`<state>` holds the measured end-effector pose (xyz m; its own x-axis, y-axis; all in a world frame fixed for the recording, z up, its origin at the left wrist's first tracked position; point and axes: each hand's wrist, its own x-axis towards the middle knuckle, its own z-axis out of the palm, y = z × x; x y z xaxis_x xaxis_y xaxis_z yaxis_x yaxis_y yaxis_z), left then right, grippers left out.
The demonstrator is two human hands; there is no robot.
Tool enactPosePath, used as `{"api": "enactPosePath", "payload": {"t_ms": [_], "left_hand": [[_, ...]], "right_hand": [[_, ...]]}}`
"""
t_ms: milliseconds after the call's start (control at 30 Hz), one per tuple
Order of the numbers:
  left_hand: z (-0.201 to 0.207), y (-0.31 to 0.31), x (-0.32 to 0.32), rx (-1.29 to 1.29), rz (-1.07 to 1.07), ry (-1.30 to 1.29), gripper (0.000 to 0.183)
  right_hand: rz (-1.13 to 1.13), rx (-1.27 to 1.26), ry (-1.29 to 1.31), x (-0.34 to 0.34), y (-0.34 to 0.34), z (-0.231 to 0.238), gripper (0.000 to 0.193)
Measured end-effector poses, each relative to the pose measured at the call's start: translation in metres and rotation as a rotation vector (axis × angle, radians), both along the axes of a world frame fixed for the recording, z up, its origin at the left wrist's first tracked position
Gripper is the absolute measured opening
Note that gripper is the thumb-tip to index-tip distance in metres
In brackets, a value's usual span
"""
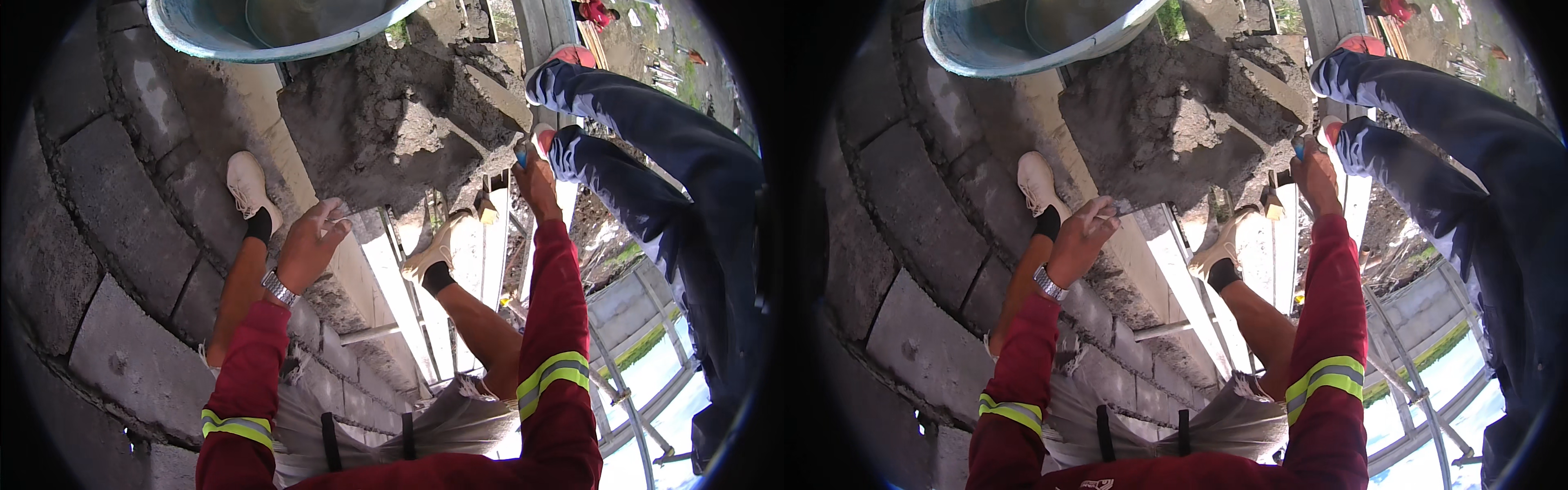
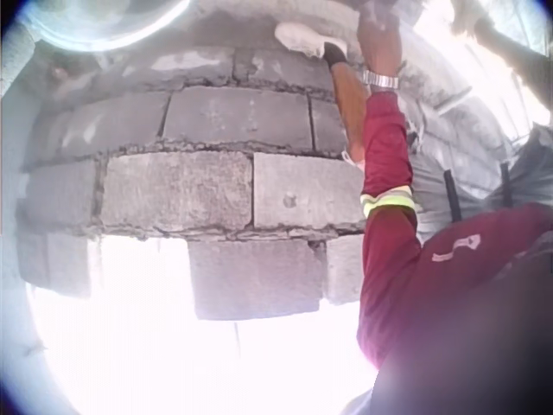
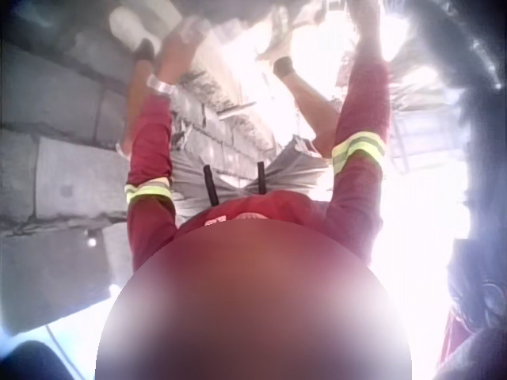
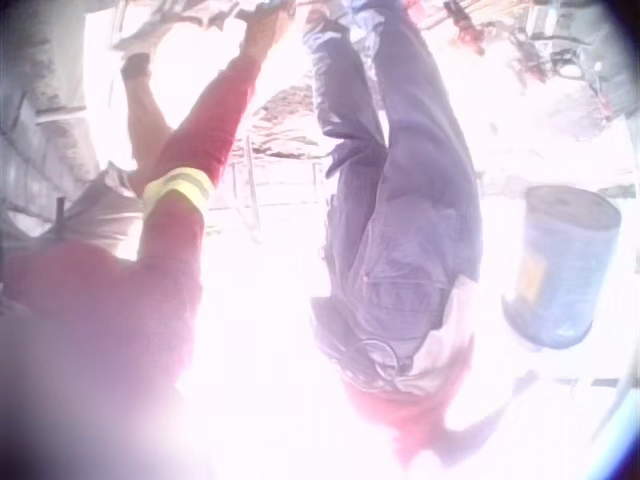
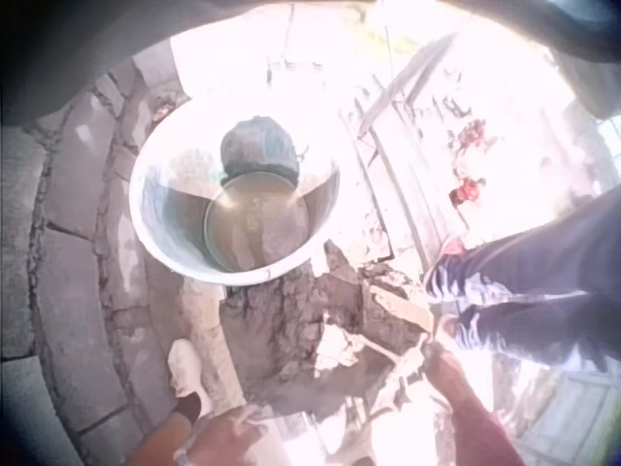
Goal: The person scoops mortar from a pile with a trowel and applies it to the top of a cinder block wall. They then pick up a cinder block, place it on the mortar bed, and tap it into position. The person repeats this process, adding mortar and placing additional blocks to extend the wall.
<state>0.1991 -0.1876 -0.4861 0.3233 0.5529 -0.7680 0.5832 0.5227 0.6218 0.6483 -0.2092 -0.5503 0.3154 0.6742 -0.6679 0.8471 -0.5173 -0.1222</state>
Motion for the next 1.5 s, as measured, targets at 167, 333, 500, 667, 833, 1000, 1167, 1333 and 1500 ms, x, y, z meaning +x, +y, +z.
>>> {"api": "enactPosePath", "payload": {"t_ms": [167,333,500,667,833,1000,1167,1333,1500], "left_hand": [[0.002,0.008,-0.010,-0.023,-0.035,0.058,0.054],[-0.009,0.002,-0.011,-0.001,-0.015,-0.019,0.054],[-0.023,-0.004,-0.009,0.005,-0.041,-0.001,0.053],[-0.017,-0.008,-0.002,-0.037,-0.051,-0.013,0.053],[-0.004,-0.003,-0.003,-0.071,-0.046,-0.028,0.054],[0.000,0.014,-0.018,-0.120,0.043,0.034,0.053],[0.015,0.023,-0.016,-0.107,0.085,-0.056,0.054],[0.020,0.030,-0.006,-0.120,0.034,-0.023,0.057],[0.008,0.026,0.002,-0.109,0.020,-0.005,0.059]], "right_hand": [[-0.163,0.159,0.138,-0.080,-0.020,-0.075,0.029],[-0.563,0.179,0.112,-0.234,-0.047,-0.082,0.037],[-0.454,0.097,0.105,-0.261,-0.071,-0.056,0.049],[-0.203,0.164,-0.011,-0.135,-0.153,-0.008,0.039],[-0.916,0.388,0.050,-0.096,-0.206,-0.031,0.018],[-1.459,0.369,0.337,-0.141,-0.201,-0.078,0.016],[-1.488,0.343,0.566,-0.176,-0.167,-0.081,0.018],[-1.599,0.244,0.793,-0.218,-0.136,-0.064,0.018],[-1.601,0.298,0.840,-0.276,-0.091,-0.059,0.022]]}}
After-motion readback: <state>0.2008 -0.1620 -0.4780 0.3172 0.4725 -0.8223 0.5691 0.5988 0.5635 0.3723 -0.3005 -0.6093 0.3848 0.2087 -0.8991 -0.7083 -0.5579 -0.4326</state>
